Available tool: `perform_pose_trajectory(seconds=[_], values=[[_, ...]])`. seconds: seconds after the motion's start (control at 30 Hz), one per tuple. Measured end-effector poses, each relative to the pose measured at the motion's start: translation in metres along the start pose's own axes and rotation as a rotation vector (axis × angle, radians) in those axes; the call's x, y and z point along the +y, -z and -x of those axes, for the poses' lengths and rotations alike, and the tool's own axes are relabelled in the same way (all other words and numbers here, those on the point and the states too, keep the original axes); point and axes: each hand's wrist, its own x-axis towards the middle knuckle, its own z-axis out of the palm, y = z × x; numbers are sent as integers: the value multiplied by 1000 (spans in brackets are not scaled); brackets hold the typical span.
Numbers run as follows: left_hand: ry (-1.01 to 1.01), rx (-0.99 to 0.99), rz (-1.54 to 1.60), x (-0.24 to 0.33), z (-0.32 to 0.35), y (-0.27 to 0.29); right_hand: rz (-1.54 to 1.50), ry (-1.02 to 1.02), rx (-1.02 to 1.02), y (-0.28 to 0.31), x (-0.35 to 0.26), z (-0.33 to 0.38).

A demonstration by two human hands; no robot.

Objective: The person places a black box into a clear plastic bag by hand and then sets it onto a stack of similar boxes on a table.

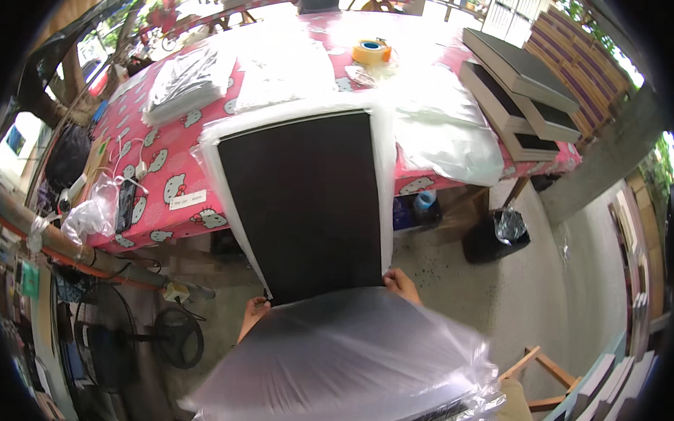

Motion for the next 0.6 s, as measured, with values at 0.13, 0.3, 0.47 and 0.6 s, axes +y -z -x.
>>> perform_pose_trajectory(seconds=[0.13, 0.3, 0.47, 0.6], values=[[-17, 162, -40, -11, -18, -20, 288, 80, 154, -10, -16, -7], [-352, 314, -724, 38, -5, -3, 284, 182, 15, 27, -48, -27], [-470, -466, 294, 187, 69, 12, -792, 604, -1031, 85, -175, 10], [-501, -1165, 204, 202, 81, 7, -254, 475, -1448, 41, -157, 5]])
